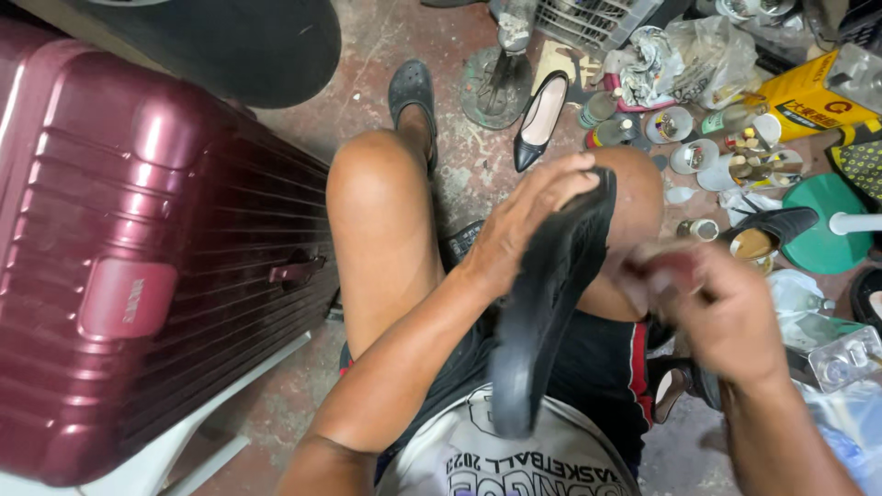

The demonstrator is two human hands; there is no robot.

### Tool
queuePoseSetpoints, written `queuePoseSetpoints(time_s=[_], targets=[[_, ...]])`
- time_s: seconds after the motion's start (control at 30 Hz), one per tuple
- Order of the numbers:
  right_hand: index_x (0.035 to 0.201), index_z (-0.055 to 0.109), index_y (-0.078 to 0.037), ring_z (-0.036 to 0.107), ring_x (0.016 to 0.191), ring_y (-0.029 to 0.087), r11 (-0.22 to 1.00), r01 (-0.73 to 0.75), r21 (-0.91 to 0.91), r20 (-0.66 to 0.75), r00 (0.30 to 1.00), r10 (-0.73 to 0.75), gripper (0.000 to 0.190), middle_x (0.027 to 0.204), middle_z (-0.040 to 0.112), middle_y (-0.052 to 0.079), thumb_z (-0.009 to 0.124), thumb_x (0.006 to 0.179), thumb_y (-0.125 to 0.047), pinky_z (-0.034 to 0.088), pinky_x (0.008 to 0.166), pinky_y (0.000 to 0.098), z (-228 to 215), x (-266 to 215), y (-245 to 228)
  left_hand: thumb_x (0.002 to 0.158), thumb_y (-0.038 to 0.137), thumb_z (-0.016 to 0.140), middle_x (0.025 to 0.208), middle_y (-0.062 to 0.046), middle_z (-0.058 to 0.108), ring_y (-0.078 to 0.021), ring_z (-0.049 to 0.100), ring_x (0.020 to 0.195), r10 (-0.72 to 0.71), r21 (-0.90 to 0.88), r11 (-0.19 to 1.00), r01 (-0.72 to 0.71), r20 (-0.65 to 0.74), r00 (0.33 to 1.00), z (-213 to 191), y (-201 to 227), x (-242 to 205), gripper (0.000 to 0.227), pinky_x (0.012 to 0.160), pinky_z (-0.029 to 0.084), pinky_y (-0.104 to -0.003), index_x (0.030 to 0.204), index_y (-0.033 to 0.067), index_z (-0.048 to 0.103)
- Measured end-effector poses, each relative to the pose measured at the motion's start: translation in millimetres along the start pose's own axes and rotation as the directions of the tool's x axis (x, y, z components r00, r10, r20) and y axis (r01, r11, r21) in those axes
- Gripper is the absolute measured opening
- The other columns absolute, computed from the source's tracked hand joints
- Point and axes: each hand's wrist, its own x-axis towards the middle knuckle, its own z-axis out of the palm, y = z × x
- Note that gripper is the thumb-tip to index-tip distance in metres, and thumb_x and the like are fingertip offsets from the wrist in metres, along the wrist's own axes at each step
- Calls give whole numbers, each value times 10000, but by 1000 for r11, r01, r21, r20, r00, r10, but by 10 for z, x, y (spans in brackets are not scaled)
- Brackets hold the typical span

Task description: The person scrubs the sole of a black slip-on shoe using a red abrasive block. They hold the shoe in one hand and rub the sole repeatedly, focusing on the tread pattern and edges.

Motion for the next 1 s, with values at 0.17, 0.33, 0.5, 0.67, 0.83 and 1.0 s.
queuePoseSetpoints(time_s=[0.17, 0.33, 0.5, 0.67, 0.83, 1.0], targets=[[1159, 595, 3, 642, 774, 192, 644, 183, 743, -182, 981, -68, 263, 918, 628, 97, 701, 1083, -226, 521, 707, 304, 239, 309, -19, 968, 60, 753, 1505, -159, 484, -315, 601, 1351, -2, -143, 989, -44, -306, 952, -119, 196, 157, 499, 1089, 557, -380, 1362, 107, 450], [1144, 585, -7, 652, 814, 203, 632, 183, 753, -166, 982, -86, 257, 987, 661, 135, 672, 1034, -222, 542, 718, 314, 525, 546, -346, 788, 233, 921, 1452, -87, 505, -233, 545, 1375, 168, 4, 980, -199, -548, 820, -299, 321, 133, 925, 1152, 457, -349, 1461, 107, 298], [1135, 590, 30, 596, 782, 170, 655, 290, 697, -136, 951, -277, 238, 946, 623, 115, 672, 1098, -191, 512, 715, 290, 676, 753, -680, 791, 159, 919, 1372, -122, 571, -236, 577, 1288, -312, -500, 856, 133, -294, 903, -724, 436, -285, 984, 1187, 467, -380, 1536, 36, 288], [1194, 591, 15, 595, 786, 178, 570, 72, 818, 73, 971, -226, 296, 938, 609, 94, 682, 1035, -217, 505, 704, 302, 864, 845, -828, 723, 111, 880, 1289, -126, 636, -237, 604, 1218, -241, -136, 969, 206, -338, 910, -883, 428, -454, 930, 1212, 446, -411, 1499, 75, 369], [1195, 574, 3, 587, 781, 169, 556, -58, 829, 215, 951, -222, 290, 932, 602, 82, 677, 1033, -215, 499, 694, 297, 1033, 887, -905, 808, 224, 883, 1257, -108, 659, -209, 637, 1217, -411, -580, 790, 201, -256, 875, -928, 468, -516, 1029, 1185, 466, -376, 1585, 26, 237], [1236, 561, 2, 588, 769, 165, 502, -99, 859, 242, 943, -227, 300, 925, 606, 85, 681, 1045, -196, 498, 689, 288, 1050, 839, -845, 766, 308, 861, 1248, -101, 623, -212, 619, 1181, -432, -601, 766, 227, -221, 874, -965, 467, -584, 1085, 1104, 495, -373, 1619, 4, 264]])
